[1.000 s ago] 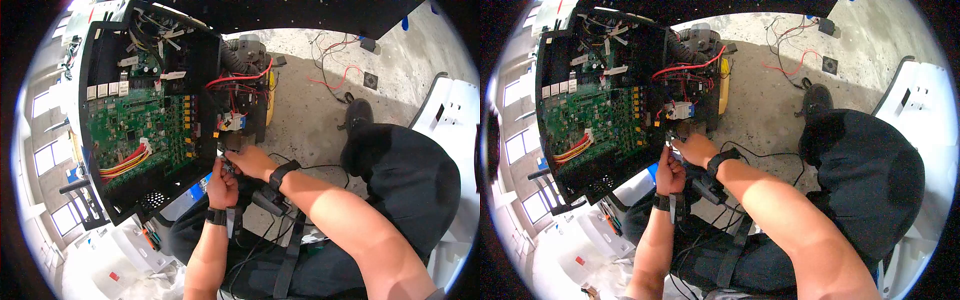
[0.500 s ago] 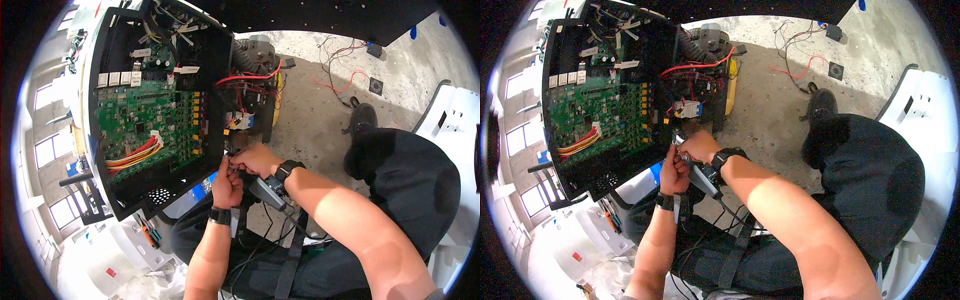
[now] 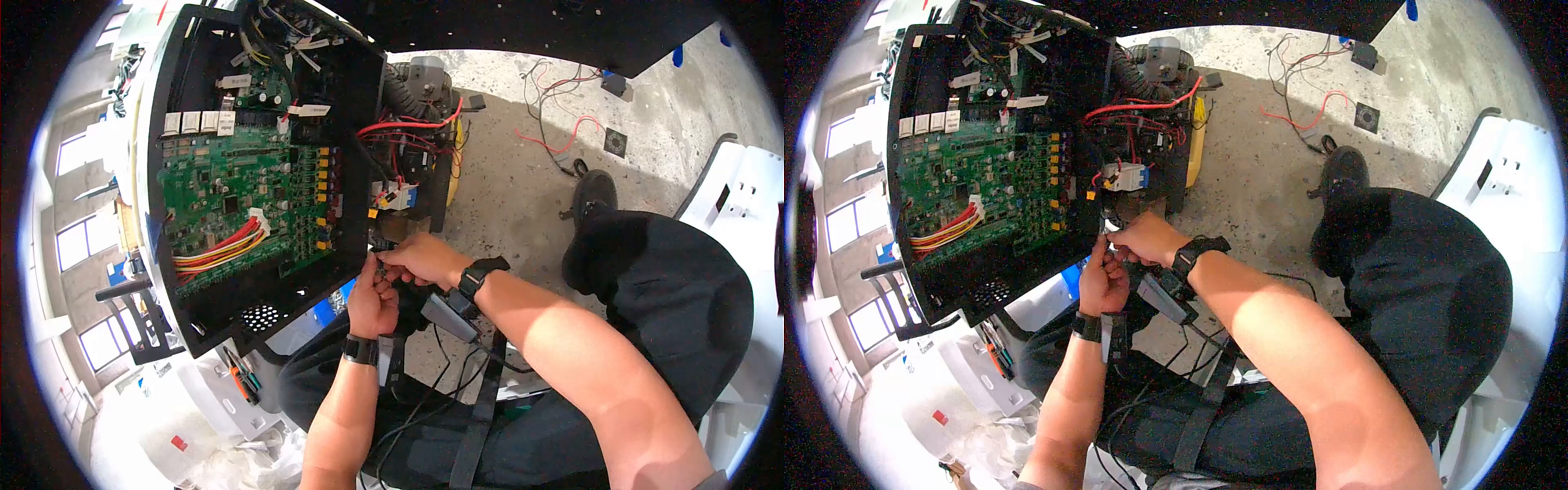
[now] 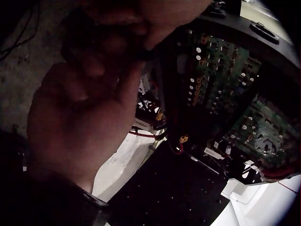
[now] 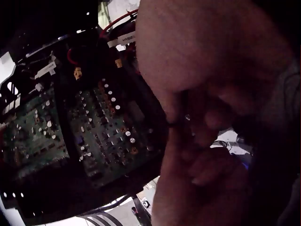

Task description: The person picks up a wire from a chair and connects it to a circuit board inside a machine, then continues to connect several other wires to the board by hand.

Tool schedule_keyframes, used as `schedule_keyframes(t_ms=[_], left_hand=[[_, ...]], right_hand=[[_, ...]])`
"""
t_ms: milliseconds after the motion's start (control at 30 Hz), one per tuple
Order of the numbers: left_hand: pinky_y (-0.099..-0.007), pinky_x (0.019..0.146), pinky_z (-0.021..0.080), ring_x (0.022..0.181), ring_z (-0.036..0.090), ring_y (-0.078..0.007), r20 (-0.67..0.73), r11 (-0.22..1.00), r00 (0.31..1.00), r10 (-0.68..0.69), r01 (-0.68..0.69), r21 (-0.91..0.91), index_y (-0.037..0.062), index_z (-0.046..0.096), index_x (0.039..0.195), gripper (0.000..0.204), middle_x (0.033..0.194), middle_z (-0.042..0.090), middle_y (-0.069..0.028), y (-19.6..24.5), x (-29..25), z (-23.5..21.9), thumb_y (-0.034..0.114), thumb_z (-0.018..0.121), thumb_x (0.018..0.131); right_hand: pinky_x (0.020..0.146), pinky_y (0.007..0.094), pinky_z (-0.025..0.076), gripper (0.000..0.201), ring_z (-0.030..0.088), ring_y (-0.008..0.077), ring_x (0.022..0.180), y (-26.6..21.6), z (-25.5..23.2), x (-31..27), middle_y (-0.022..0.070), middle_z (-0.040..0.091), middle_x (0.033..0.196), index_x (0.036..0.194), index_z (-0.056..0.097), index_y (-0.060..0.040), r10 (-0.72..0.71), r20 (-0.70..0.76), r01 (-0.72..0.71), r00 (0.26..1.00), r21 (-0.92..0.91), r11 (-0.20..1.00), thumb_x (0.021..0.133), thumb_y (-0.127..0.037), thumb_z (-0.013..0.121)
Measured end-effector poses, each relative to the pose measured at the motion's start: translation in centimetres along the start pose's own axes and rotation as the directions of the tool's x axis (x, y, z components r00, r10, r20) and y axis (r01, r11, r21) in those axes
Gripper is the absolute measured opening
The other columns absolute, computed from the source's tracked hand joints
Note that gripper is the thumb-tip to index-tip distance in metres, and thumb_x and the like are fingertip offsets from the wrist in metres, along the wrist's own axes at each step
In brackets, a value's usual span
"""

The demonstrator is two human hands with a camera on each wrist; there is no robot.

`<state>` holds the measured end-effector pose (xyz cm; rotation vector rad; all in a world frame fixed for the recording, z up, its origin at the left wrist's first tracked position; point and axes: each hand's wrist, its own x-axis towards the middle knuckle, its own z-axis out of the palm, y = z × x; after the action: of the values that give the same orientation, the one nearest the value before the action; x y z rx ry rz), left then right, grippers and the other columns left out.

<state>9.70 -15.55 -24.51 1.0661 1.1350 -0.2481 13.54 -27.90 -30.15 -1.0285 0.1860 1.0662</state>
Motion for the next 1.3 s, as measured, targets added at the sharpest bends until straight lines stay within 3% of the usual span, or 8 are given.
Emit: schedule_keyframes(t_ms=[200,267,400,667,767,967,1167,1300], left_hand=[[-0.0174,0.043,0.026,0.05,0.032,-0.0025,0.04,0.999,0.999,-0.006,0.004,0.044,0.0126,0.053,0.081,0.019,0.06,0.036,0.0068,0.0,0.4,-0.8,0.029,0.059,0.087],[-0.0175,0.043,0.026,0.05,0.031,-0.0024,0.055,1.0,0.998,-0.012,0.01,0.024,0.013,0.052,0.079,0.019,0.06,0.035,0.0072,-0.1,0.6,-1.2,0.029,0.059,0.087],[-0.0176,0.043,0.026,0.05,0.031,-0.0023,0.046,1.0,0.999,0.027,-0.027,-0.007,0.0133,0.052,0.079,0.018,0.061,0.035,0.0077,-0.3,0.7,-1.1,0.028,0.059,0.087],[-0.0177,0.043,0.027,0.051,0.033,-0.0027,0.054,0.998,0.998,0.042,-0.044,0.041,0.0129,0.053,0.082,0.016,0.063,0.038,0.0067,0.1,-0.4,0.0,0.028,0.058,0.088],[-0.0179,0.043,0.027,0.051,0.033,-0.0032,0.073,1.0,0.997,0.03,-0.03,0.008,0.0124,0.052,0.082,0.016,0.063,0.038,0.006,-0.1,0.4,-1.2,0.026,0.059,0.087],[-0.0178,0.043,0.026,0.05,0.031,-0.003,0.059,0.997,0.997,0.038,-0.034,-0.063,0.0119,0.052,0.082,0.015,0.063,0.035,0.0064,-0.4,0.6,-1.2,0.024,0.06,0.086],[-0.0172,0.043,0.026,0.05,0.031,-0.0026,0.052,0.999,0.998,0.034,-0.033,-0.009,0.0122,0.052,0.082,0.015,0.063,0.035,0.0064,-0.2,0.1,-0.5,0.024,0.059,0.088],[-0.0174,0.043,0.026,0.051,0.031,-0.0026,0.059,1.0,0.998,0.027,-0.027,0.002,0.0124,0.052,0.08,0.016,0.062,0.035,0.0068,-0.1,0.4,-0.7,0.026,0.059,0.087]], right_hand=[[0.046,0.0272,0.041,0.028,0.056,0.0147,0.058,-0.6,0.6,-0.4,0.0056,0.061,0.069,0.077,0.064,-0.0016,-0.116,0.003,0.115,0.993,-0.158,0.981,0.081,-0.029,0.06],[0.057,0.0393,0.048,0.028,0.063,0.0276,0.068,0.1,1.5,0.1,0.015,0.064,0.073,0.075,0.065,-0.0047,-0.638,-0.074,0.343,0.766,-0.793,0.504,0.081,-0.029,0.054],[0.063,0.0443,0.048,0.028,0.061,0.0323,0.078,0.3,0.9,-0.8,0.0184,0.064,0.079,0.08,0.065,-0.0053,-0.733,0.151,0.395,0.664,-0.902,0.172,0.081,-0.029,0.05],[0.052,0.0325,0.044,0.029,0.059,0.0183,0.059,0.3,0.7,-0.1,0.0085,0.061,0.067,0.076,0.063,-0.0033,0.066,-0.029,-0.067,0.997,-0.026,0.997,0.083,-0.031,0.059],[0.055,0.036,0.045,0.029,0.06,0.0237,0.061,1.7,0.5,1.0,0.0115,0.061,0.068,0.078,0.064,-0.0035,-0.518,0.021,0.458,0.855,-0.5,0.735,0.081,-0.032,0.06],[0.058,0.0394,0.045,0.027,0.059,0.0339,0.069,0.0,1.0,-1.0,0.0162,0.063,0.076,0.083,0.065,-0.0058,-0.727,0.064,0.489,0.684,-0.779,0.392,0.081,-0.032,0.059],[0.057,0.0374,0.047,0.029,0.061,0.0304,0.069,-0.4,0.2,-0.3,0.0162,0.064,0.079,0.084,0.065,-0.0052,-0.024,-0.04,0.022,0.999,-0.052,0.998,0.081,-0.033,0.058],[0.056,0.0356,0.047,0.027,0.061,0.0279,0.067,0.1,1.0,0.1,0.0151,0.064,0.079,0.086,0.064,-0.0054,-0.134,-0.071,0.12,0.989,-0.169,0.978,0.079,-0.031,0.059]])
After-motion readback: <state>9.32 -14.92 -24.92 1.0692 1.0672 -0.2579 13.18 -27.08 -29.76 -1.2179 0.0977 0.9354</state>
